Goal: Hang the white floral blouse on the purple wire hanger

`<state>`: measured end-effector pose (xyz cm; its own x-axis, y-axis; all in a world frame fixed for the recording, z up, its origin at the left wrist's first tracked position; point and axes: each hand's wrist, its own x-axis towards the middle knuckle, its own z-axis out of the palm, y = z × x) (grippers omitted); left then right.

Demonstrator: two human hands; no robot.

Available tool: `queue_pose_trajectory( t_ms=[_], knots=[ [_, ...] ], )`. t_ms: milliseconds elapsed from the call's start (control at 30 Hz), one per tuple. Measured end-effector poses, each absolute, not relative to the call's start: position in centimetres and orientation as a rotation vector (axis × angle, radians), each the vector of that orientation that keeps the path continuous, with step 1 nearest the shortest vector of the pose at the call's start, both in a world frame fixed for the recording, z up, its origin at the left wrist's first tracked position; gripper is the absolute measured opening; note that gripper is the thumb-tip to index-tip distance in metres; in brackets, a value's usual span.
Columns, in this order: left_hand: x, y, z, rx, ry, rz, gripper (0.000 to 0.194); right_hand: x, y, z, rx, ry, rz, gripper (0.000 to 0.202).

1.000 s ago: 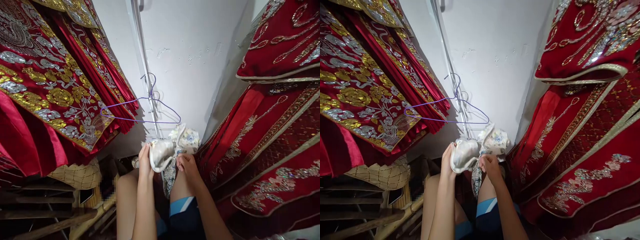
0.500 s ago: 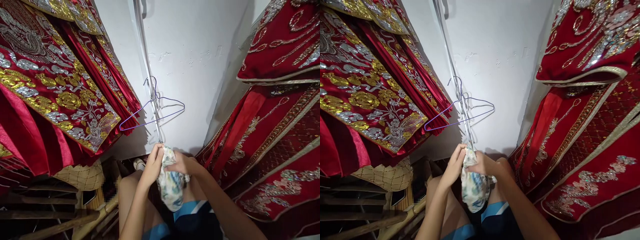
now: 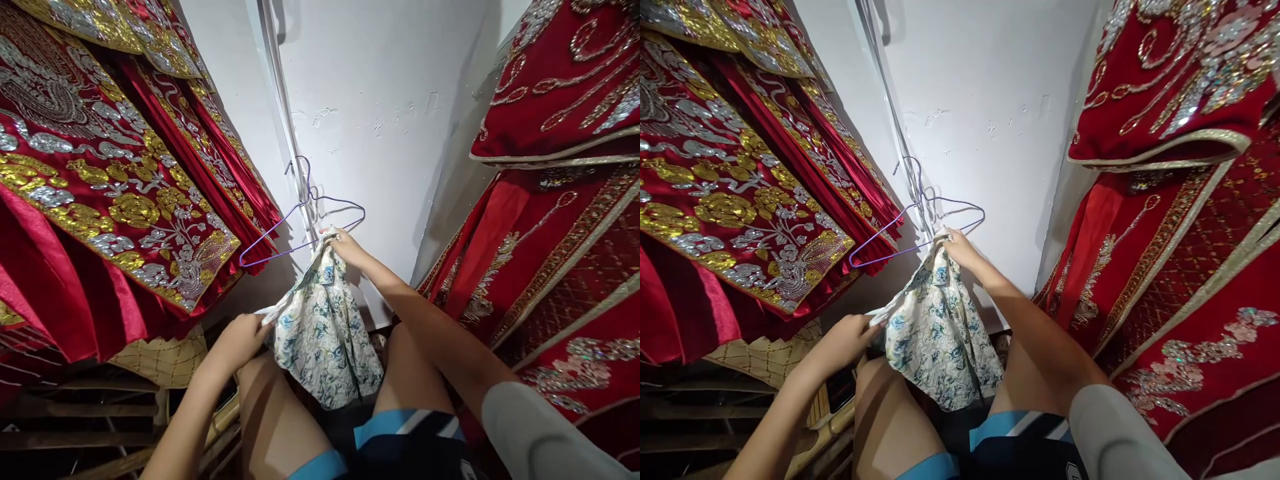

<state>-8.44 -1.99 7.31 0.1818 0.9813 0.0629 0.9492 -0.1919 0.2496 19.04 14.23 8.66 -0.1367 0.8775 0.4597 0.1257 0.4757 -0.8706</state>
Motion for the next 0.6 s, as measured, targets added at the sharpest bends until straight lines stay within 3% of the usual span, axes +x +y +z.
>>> queue_pose_trajectory(
  t_ms=[100,267,600],
  knots=[
    [-8.9,-1.0,9.1,2.312,1.926,0.402,0.034,19.0,15.5,7.8,-0.955,-1.676,0.681,0.016],
    [-8.5,0.3,12.2,2.341,2.073,0.666,0.042,21.6,14.7,7.1,-0.963,-1.710,0.556,0.020],
    [-7.6,2.0,14.8,2.158,2.186,0.543,0.038,25.8,11.8,7.1,-1.115,-1.734,0.359,0.012]
  ],
)
